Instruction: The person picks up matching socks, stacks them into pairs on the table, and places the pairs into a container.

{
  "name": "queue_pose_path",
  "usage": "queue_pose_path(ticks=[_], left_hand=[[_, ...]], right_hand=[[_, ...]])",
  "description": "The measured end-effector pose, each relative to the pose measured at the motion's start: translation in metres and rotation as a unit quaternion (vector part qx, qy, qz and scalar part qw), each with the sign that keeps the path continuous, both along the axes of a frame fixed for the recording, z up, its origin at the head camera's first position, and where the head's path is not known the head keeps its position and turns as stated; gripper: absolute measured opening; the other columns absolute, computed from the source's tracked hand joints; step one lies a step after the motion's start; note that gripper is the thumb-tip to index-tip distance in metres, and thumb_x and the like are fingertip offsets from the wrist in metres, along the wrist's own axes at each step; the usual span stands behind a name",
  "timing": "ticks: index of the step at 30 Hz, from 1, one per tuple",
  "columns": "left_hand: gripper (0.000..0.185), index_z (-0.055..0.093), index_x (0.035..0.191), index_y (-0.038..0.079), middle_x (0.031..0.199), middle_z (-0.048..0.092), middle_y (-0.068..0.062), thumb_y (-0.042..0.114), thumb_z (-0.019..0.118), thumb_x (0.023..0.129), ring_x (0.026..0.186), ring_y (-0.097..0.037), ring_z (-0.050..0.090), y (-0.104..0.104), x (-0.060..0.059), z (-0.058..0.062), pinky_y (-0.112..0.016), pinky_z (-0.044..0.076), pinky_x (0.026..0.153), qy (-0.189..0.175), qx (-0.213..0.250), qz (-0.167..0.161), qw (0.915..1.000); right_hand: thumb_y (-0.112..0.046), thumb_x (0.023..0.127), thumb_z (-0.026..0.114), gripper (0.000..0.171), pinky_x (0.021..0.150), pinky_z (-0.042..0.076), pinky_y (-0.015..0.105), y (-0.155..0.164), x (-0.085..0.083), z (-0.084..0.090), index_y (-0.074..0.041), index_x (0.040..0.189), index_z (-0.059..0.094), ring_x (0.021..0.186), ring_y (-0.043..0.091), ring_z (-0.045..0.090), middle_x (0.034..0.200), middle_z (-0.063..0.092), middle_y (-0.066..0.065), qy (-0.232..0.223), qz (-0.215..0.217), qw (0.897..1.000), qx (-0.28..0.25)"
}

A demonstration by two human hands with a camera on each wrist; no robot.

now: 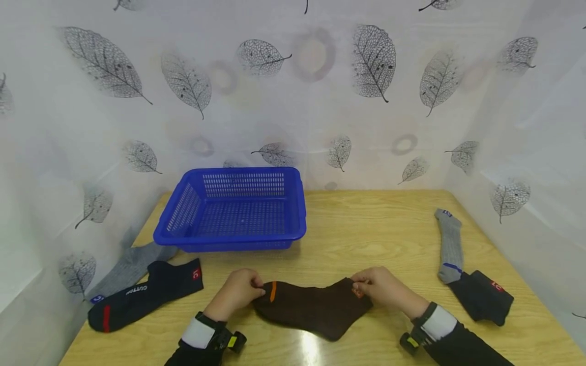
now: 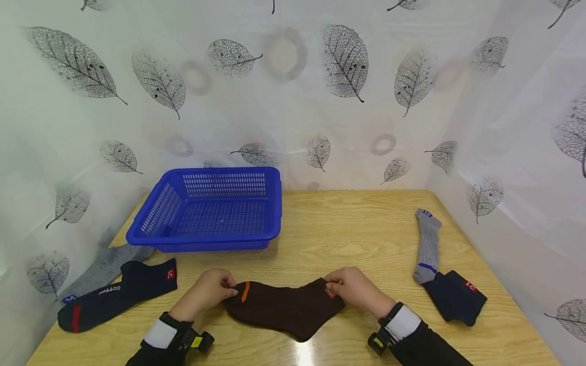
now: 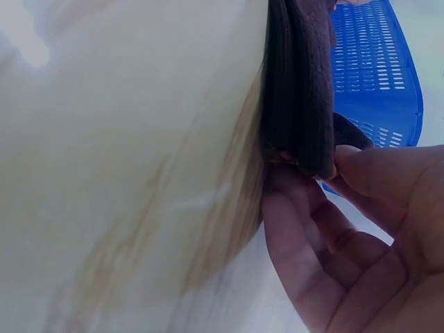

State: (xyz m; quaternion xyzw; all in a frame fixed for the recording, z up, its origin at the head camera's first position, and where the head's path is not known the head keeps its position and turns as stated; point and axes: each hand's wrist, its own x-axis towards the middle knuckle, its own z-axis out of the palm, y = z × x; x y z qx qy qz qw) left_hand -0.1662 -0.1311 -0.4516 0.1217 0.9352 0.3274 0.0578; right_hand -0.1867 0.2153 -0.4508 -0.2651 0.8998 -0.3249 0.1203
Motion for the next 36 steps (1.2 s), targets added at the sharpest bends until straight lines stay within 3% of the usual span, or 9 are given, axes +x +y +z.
queue_pose_path(ticks=[4,9,13,20,25,29,34,36], left_hand=[[0.015,0.06,0.065,0.01,0.068,0.055,0.004,0.007,0.074,0.067,0.063,-0.011,0.048,-0.002,0.0,-0.003,-0.028,0.04,0.057,-0.005,0.008,0.001,1.0],[0.017,0.059,0.062,0.011,0.067,0.054,0.005,0.008,0.075,0.066,0.061,-0.01,0.047,0.001,0.003,-0.005,-0.028,0.04,0.056,-0.001,-0.012,0.003,0.9999],[0.018,0.059,0.062,0.012,0.067,0.054,0.005,0.009,0.076,0.065,0.061,-0.01,0.048,0.005,0.005,-0.003,-0.029,0.041,0.055,0.012,-0.037,0.015,0.9991],[0.02,0.057,0.061,0.013,0.065,0.053,0.005,0.011,0.076,0.065,0.06,-0.011,0.048,0.009,0.006,0.0,-0.029,0.04,0.054,0.013,-0.063,0.029,0.9975],[0.02,0.057,0.06,0.014,0.065,0.053,0.006,0.011,0.076,0.065,0.058,-0.01,0.047,0.009,0.006,-0.001,-0.028,0.04,0.053,0.009,-0.053,0.029,0.9982],[0.021,0.057,0.059,0.014,0.064,0.053,0.007,0.011,0.076,0.065,0.058,-0.01,0.047,0.008,0.005,-0.002,-0.028,0.04,0.053,0.012,-0.047,0.029,0.9984],[0.02,0.057,0.06,0.015,0.065,0.053,0.007,0.013,0.076,0.065,0.059,-0.01,0.048,0.007,0.005,-0.003,-0.028,0.04,0.054,0.007,-0.053,0.032,0.9981],[0.02,0.057,0.06,0.015,0.066,0.053,0.006,0.013,0.076,0.065,0.059,-0.01,0.048,0.007,0.005,-0.003,-0.029,0.04,0.054,0.006,-0.055,0.033,0.9979]], right_hand=[[-0.011,0.085,0.057,0.023,0.06,0.045,0.024,-0.003,-0.002,0.0,0.001,0.105,0.059,0.063,0.004,0.057,0.074,0.062,-0.006,-0.011,-0.01,1.0,0.008],[-0.012,0.087,0.054,0.023,0.064,0.046,0.028,-0.005,-0.003,-0.002,0.004,0.103,0.057,0.07,0.012,0.059,0.081,0.063,0.001,-0.093,-0.028,0.995,-0.038],[-0.013,0.088,0.052,0.026,0.067,0.046,0.031,-0.006,-0.003,0.0,0.006,0.106,0.056,0.076,0.017,0.058,0.086,0.062,0.004,-0.132,-0.04,0.988,-0.073],[-0.01,0.088,0.052,0.029,0.062,0.046,0.032,-0.008,-0.002,0.004,0.011,0.107,0.051,0.072,0.021,0.055,0.08,0.058,0.008,-0.202,-0.032,0.969,-0.139],[-0.012,0.088,0.053,0.034,0.062,0.045,0.032,-0.008,-0.002,0.001,0.012,0.112,0.046,0.07,0.018,0.051,0.078,0.055,0.008,-0.253,-0.024,0.952,-0.173],[-0.012,0.089,0.05,0.031,0.059,0.044,0.029,-0.008,-0.003,-0.001,0.011,0.11,0.047,0.064,0.014,0.048,0.072,0.052,0.005,-0.276,-0.003,0.944,-0.18],[-0.008,0.092,0.042,0.023,0.056,0.043,0.025,-0.009,-0.002,0.0,0.008,0.105,0.051,0.062,0.012,0.046,0.07,0.049,0.002,-0.289,0.037,0.941,-0.172],[-0.01,0.092,0.043,0.022,0.056,0.042,0.024,-0.01,0.0,0.001,0.005,0.104,0.054,0.06,0.01,0.046,0.068,0.05,0.0,-0.252,0.053,0.955,-0.145]])
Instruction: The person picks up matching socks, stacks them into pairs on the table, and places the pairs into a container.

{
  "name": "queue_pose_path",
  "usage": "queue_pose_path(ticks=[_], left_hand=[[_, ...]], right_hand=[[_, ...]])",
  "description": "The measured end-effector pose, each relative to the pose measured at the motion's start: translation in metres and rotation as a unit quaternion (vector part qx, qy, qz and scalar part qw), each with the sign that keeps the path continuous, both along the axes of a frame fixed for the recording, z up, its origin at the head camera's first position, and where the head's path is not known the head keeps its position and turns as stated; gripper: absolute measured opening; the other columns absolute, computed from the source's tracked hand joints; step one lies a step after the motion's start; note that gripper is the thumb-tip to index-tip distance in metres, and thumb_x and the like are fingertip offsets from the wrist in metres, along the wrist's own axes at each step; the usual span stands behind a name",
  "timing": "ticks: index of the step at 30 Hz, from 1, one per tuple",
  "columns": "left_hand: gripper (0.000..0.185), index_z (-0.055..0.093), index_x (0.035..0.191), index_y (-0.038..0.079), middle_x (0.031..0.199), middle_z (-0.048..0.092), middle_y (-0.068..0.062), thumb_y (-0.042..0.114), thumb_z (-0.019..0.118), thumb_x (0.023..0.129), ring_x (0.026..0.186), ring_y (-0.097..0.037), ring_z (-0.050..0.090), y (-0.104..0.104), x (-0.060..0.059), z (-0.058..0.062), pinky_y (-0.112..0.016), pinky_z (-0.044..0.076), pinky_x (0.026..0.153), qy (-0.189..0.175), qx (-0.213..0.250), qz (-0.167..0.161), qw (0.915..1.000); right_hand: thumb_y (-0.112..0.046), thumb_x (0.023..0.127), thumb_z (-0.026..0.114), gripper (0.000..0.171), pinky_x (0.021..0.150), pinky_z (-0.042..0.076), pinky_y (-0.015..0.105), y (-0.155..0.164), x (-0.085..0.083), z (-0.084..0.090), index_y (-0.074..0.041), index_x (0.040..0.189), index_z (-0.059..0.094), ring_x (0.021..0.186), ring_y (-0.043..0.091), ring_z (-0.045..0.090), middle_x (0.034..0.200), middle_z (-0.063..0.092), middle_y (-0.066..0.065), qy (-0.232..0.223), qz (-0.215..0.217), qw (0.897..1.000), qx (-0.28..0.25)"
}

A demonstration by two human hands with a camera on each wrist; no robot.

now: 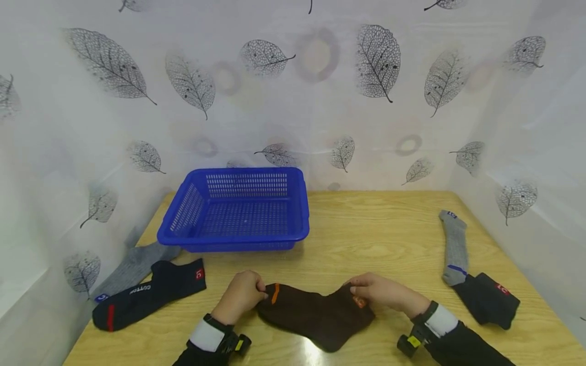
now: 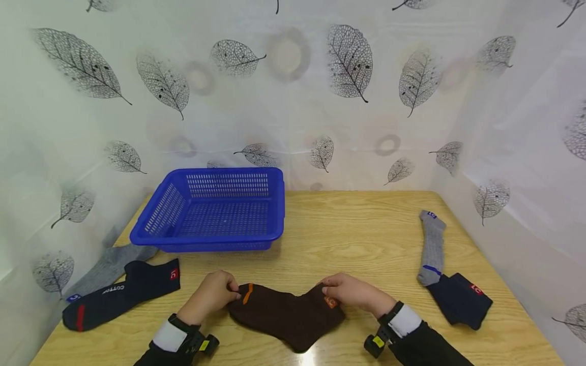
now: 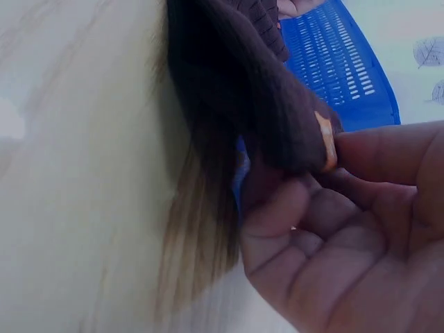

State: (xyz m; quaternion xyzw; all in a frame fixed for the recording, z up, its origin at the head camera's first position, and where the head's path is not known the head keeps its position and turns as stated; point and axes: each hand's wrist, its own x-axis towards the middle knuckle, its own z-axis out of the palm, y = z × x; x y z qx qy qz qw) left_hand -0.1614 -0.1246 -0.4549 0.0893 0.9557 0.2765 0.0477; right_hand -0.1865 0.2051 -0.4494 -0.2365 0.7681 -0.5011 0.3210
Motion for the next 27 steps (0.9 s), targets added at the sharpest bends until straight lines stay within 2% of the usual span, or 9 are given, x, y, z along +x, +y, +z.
queue_pose_path(ticks=[2,5,9,12,15,22,27], left_hand=[[0.02,0.057,0.06,0.014,0.066,0.054,0.006,0.013,0.076,0.066,0.059,-0.011,0.048,0.0002,0.0,0.0003,-0.029,0.04,0.054,-0.002,-0.001,0.0,1.0],[0.019,0.058,0.062,0.014,0.067,0.054,0.005,0.013,0.076,0.067,0.061,-0.012,0.049,0.0002,-0.0002,0.0008,-0.029,0.041,0.054,-0.009,-0.002,0.002,1.0],[0.017,0.058,0.065,0.012,0.069,0.054,0.004,0.012,0.074,0.068,0.062,-0.012,0.049,-0.0004,-0.0001,0.0019,-0.029,0.041,0.054,-0.016,0.004,0.001,0.9999],[0.016,0.057,0.068,0.011,0.07,0.053,0.003,0.011,0.073,0.07,0.063,-0.013,0.048,-0.0013,0.0013,0.0029,-0.029,0.04,0.055,-0.019,0.01,-0.013,0.9997],[0.016,0.056,0.071,0.01,0.071,0.052,0.003,0.012,0.071,0.072,0.064,-0.012,0.047,-0.0023,0.0031,0.0045,-0.029,0.039,0.056,-0.024,0.012,-0.028,0.9993],[0.013,0.057,0.075,0.011,0.068,0.049,0.004,0.014,0.069,0.075,0.062,-0.011,0.045,-0.0025,0.0015,0.0079,-0.029,0.038,0.056,-0.019,-0.003,-0.055,0.9983],[0.012,0.057,0.076,0.012,0.067,0.049,0.005,0.015,0.069,0.075,0.061,-0.01,0.045,-0.0014,0.0008,0.0097,-0.03,0.038,0.056,-0.015,-0.014,-0.05,0.9985]], right_hand=[[-0.013,0.091,0.047,0.022,0.055,0.041,0.023,-0.002,0.0036,0.0026,0.002,0.105,0.055,0.057,0.008,0.046,0.065,0.05,-0.002,0.057,0.003,0.997,0.042],[-0.019,0.086,0.056,0.028,0.052,0.04,0.023,-0.0056,0.008,0.0041,-0.001,0.108,0.056,0.052,0.005,0.044,0.063,0.05,-0.006,0.145,-0.004,0.982,0.116],[-0.02,0.078,0.066,0.032,0.056,0.042,0.027,-0.0084,0.0087,0.0017,-0.003,0.104,0.057,0.059,0.008,0.047,0.074,0.054,-0.004,0.183,-0.028,0.97,0.159],[-0.018,0.075,0.067,0.023,0.061,0.042,0.03,-0.0064,0.0066,-0.0013,-0.007,0.093,0.057,0.068,0.012,0.048,0.08,0.054,-0.003,0.189,-0.037,0.969,0.154],[-0.017,0.076,0.066,0.019,0.063,0.041,0.03,-0.0027,0.0048,-0.0024,-0.009,0.088,0.054,0.072,0.015,0.048,0.08,0.053,-0.002,0.181,-0.035,0.973,0.136],[-0.011,0.078,0.063,0.018,0.06,0.04,0.031,-0.0015,0.0035,0.0005,-0.009,0.089,0.049,0.07,0.016,0.047,0.078,0.051,0.0,0.164,-0.052,0.977,0.125],[-0.014,0.077,0.066,0.022,0.061,0.041,0.032,-0.0025,0.0025,0.0008,-0.008,0.089,0.048,0.072,0.017,0.048,0.08,0.052,0.002,0.132,-0.071,0.982,0.116]])
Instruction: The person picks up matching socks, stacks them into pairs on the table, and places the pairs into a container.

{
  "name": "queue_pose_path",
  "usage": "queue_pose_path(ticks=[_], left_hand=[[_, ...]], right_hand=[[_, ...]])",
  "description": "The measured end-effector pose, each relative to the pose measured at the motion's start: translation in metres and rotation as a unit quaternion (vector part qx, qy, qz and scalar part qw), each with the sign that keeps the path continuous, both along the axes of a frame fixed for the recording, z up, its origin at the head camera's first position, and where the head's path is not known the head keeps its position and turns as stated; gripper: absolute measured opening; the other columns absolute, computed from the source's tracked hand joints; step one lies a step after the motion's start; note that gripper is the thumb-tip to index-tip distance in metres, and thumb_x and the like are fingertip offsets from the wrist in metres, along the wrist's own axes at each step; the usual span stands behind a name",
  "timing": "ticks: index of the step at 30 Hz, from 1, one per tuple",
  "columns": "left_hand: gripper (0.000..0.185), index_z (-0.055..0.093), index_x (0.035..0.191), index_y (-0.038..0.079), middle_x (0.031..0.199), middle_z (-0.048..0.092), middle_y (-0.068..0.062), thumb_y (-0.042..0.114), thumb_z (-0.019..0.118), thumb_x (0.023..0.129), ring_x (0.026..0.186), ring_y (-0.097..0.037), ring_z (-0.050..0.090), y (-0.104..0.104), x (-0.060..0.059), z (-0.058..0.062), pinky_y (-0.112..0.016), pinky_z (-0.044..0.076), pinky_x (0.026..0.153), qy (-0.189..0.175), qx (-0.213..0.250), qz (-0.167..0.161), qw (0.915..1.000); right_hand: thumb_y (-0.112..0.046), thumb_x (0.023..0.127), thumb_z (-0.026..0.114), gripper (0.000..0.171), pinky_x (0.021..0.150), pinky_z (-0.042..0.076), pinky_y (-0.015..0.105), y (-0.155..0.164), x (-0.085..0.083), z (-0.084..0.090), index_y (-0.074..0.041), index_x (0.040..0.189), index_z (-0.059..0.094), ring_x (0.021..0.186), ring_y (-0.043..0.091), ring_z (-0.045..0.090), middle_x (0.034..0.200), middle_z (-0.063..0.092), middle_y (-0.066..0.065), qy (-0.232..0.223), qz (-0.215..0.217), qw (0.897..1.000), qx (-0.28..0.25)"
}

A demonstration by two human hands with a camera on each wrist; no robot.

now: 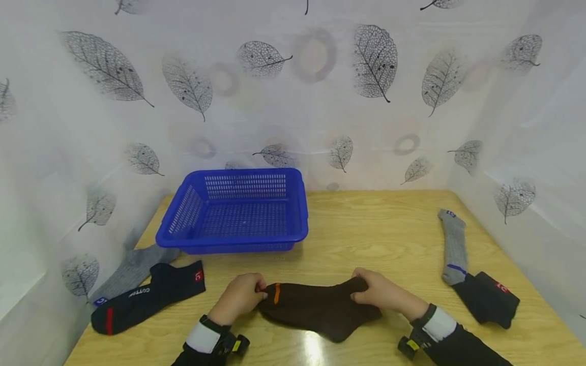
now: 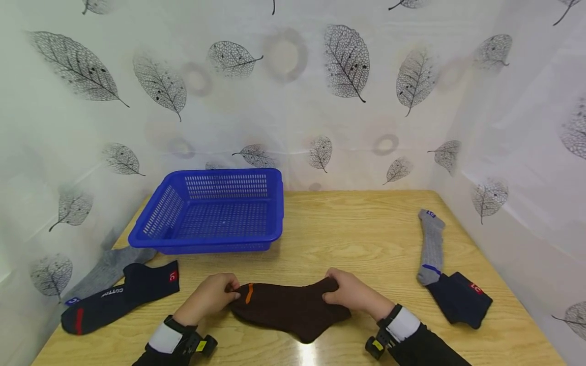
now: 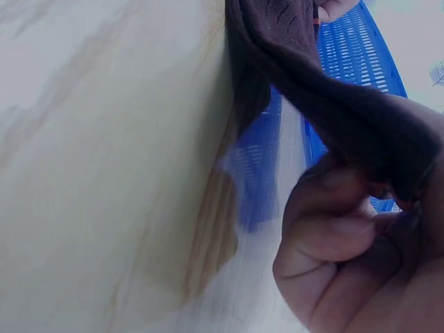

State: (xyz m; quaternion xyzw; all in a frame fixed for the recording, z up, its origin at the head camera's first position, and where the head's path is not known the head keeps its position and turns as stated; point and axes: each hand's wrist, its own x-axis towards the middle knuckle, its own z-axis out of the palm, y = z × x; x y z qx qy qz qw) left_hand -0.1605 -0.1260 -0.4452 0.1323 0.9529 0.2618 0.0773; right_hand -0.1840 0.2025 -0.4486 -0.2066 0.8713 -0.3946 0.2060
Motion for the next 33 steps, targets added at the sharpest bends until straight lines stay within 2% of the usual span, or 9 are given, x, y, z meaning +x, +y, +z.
queue_pose_path(ticks=[7,13,16,18,22,25,28,33], left_hand=[[0.01,0.057,0.079,0.011,0.07,0.051,0.004,0.014,0.067,0.077,0.064,-0.011,0.047,-0.002,-0.005,-0.001,-0.03,0.038,0.057,-0.006,0.038,-0.002,0.9993],[0.009,0.058,0.085,0.008,0.073,0.053,0.001,0.009,0.065,0.079,0.067,-0.013,0.048,-0.006,-0.011,-0.003,-0.029,0.04,0.057,-0.032,0.105,0.026,0.9936],[0.014,0.058,0.089,0.007,0.073,0.051,0.001,0.009,0.066,0.078,0.067,-0.012,0.047,-0.006,-0.015,-0.005,-0.028,0.04,0.057,-0.024,0.1,0.034,0.9941],[0.015,0.058,0.09,0.006,0.071,0.05,0.002,0.01,0.066,0.078,0.065,-0.012,0.046,-0.005,-0.016,-0.007,-0.028,0.039,0.057,-0.016,0.089,0.033,0.9954],[0.015,0.058,0.087,0.006,0.07,0.048,0.001,0.013,0.067,0.078,0.064,-0.013,0.044,-0.004,-0.016,-0.008,-0.029,0.038,0.056,-0.013,0.071,0.038,0.9967],[0.016,0.057,0.084,0.007,0.068,0.046,0.001,0.016,0.068,0.076,0.061,-0.013,0.043,-0.004,-0.014,-0.009,-0.028,0.037,0.054,-0.011,0.057,0.043,0.9974],[0.019,0.054,0.081,0.009,0.066,0.045,0.001,0.016,0.07,0.075,0.059,-0.013,0.042,-0.004,-0.013,-0.01,-0.028,0.035,0.053,-0.006,0.045,0.045,0.9979],[0.02,0.053,0.079,0.01,0.065,0.044,0.002,0.017,0.071,0.074,0.058,-0.013,0.041,-0.002,-0.013,-0.013,-0.028,0.034,0.053,0.002,0.03,0.046,0.9985]], right_hand=[[-0.022,0.076,0.068,0.028,0.065,0.041,0.036,0.0,-0.001,-0.001,-0.008,0.091,0.049,0.077,0.02,0.048,0.085,0.053,0.002,-0.007,-0.014,1.0,0.011],[-0.037,0.075,0.068,0.047,0.079,0.04,0.048,0.001,-0.003,-0.004,-0.003,0.104,0.051,0.1,0.032,0.049,0.104,0.054,0.012,-0.002,-0.046,0.998,0.034],[-0.04,0.078,0.064,0.05,0.074,0.043,0.044,0.004,-0.008,-0.007,-0.002,0.108,0.05,0.093,0.03,0.053,0.101,0.055,0.014,0.012,-0.046,0.998,0.039],[-0.04,0.081,0.06,0.046,0.067,0.045,0.038,0.006,-0.012,-0.008,-0.003,0.106,0.049,0.08,0.022,0.055,0.094,0.056,0.011,0.018,-0.042,0.998,0.033],[-0.032,0.085,0.058,0.035,0.058,0.046,0.03,0.012,-0.013,-0.007,-0.002,0.1,0.05,0.065,0.016,0.058,0.082,0.059,0.006,0.013,-0.058,0.998,-0.002],[-0.022,0.085,0.059,0.02,0.056,0.045,0.027,0.015,-0.01,-0.003,-0.004,0.09,0.053,0.062,0.013,0.059,0.075,0.059,0.001,0.035,-0.056,0.998,-0.004],[-0.013,0.082,0.06,0.009,0.054,0.043,0.025,0.016,-0.006,0.002,-0.006,0.085,0.055,0.059,0.01,0.057,0.071,0.057,-0.003,0.065,-0.045,0.997,0.016],[-0.012,0.08,0.063,0.01,0.05,0.039,0.023,0.016,-0.002,0.005,-0.01,0.081,0.053,0.056,0.006,0.051,0.067,0.056,-0.006,0.078,-0.014,0.996,0.039]])
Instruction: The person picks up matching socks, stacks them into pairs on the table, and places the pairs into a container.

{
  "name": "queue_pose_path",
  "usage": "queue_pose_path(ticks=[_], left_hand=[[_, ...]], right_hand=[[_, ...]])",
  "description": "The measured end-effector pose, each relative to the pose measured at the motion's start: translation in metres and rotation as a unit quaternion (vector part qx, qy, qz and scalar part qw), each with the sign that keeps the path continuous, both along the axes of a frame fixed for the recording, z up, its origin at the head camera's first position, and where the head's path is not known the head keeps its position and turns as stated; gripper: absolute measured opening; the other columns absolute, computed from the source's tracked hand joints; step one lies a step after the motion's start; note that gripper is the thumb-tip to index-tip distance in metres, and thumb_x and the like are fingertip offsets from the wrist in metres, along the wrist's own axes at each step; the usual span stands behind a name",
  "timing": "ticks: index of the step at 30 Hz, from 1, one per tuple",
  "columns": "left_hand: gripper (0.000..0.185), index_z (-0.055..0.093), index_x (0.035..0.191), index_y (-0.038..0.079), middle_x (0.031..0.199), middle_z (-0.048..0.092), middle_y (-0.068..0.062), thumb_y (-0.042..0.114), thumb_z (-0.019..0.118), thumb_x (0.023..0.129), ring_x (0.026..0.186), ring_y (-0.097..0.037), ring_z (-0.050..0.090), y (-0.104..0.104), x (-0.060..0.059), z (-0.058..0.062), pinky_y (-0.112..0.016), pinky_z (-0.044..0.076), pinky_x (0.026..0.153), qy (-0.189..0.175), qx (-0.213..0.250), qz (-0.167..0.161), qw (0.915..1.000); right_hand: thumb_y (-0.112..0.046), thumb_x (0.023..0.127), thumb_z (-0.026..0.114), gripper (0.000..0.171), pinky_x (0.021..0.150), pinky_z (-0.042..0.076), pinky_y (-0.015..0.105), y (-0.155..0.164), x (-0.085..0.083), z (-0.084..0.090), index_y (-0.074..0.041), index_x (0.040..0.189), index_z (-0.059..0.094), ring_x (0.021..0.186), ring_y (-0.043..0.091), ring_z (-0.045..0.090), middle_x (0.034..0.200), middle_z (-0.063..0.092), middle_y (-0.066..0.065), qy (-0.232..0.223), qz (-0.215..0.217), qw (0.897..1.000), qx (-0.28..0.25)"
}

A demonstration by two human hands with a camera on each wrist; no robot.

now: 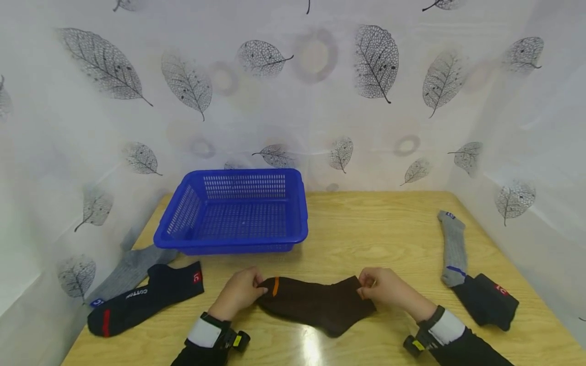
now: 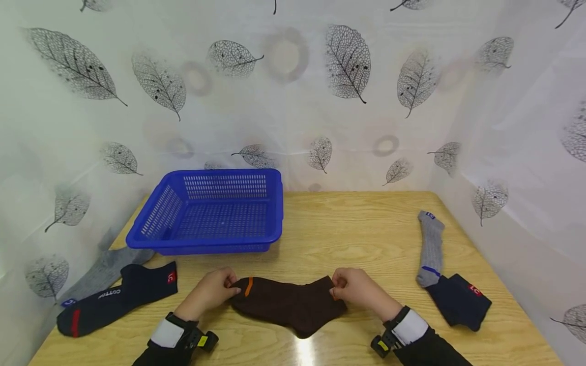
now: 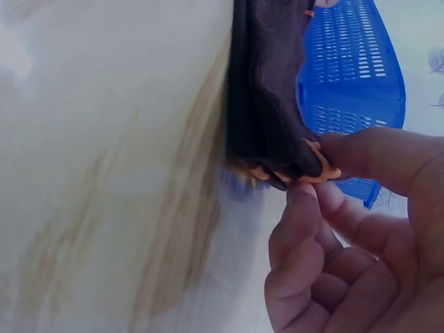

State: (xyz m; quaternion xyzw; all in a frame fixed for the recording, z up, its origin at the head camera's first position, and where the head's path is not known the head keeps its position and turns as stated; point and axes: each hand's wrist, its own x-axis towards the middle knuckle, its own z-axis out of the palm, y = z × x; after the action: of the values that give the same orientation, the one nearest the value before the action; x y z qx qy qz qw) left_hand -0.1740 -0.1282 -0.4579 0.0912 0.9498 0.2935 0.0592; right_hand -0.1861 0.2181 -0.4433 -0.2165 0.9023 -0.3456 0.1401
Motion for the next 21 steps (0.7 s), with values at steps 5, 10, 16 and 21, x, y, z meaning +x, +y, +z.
queue_pose_path(ticks=[5,10,16,21], left_hand=[[0.019,0.053,0.079,0.01,0.063,0.043,0.002,0.017,0.071,0.074,0.057,-0.012,0.04,0.002,-0.001,0.0,-0.028,0.034,0.052,0.004,-0.009,-0.013,0.9999],[0.02,0.052,0.077,0.01,0.062,0.042,0.002,0.017,0.071,0.074,0.054,-0.012,0.039,0.001,-0.001,0.001,-0.027,0.032,0.05,0.004,-0.009,-0.016,0.9998],[0.015,0.054,0.077,0.011,0.065,0.047,0.004,0.015,0.069,0.075,0.058,-0.011,0.043,-0.004,0.0,0.003,-0.028,0.035,0.052,0.012,-0.007,-0.001,0.9999],[0.016,0.055,0.078,0.011,0.067,0.047,0.003,0.014,0.07,0.074,0.061,-0.012,0.044,-0.007,0.0,0.004,-0.028,0.036,0.054,0.013,0.01,0.006,0.9998]], right_hand=[[-0.015,0.083,0.061,0.01,0.053,0.04,0.023,0.001,0.001,0.001,-0.008,0.082,0.053,0.06,0.008,0.055,0.069,0.06,-0.004,-0.028,0.034,0.998,-0.034],[-0.011,0.085,0.058,0.009,0.057,0.044,0.024,-0.001,0.0,0.001,-0.003,0.085,0.055,0.067,0.012,0.057,0.073,0.062,0.001,-0.075,0.032,0.993,-0.079],[-0.014,0.082,0.062,0.011,0.052,0.039,0.023,-0.008,0.001,-0.002,-0.009,0.079,0.053,0.06,0.006,0.052,0.066,0.06,-0.007,-0.01,0.005,1.0,-0.003],[-0.016,0.076,0.068,0.019,0.051,0.037,0.024,-0.014,0.002,-0.003,-0.011,0.074,0.05,0.056,0.006,0.048,0.063,0.057,-0.01,0.024,-0.015,0.999,0.044]])
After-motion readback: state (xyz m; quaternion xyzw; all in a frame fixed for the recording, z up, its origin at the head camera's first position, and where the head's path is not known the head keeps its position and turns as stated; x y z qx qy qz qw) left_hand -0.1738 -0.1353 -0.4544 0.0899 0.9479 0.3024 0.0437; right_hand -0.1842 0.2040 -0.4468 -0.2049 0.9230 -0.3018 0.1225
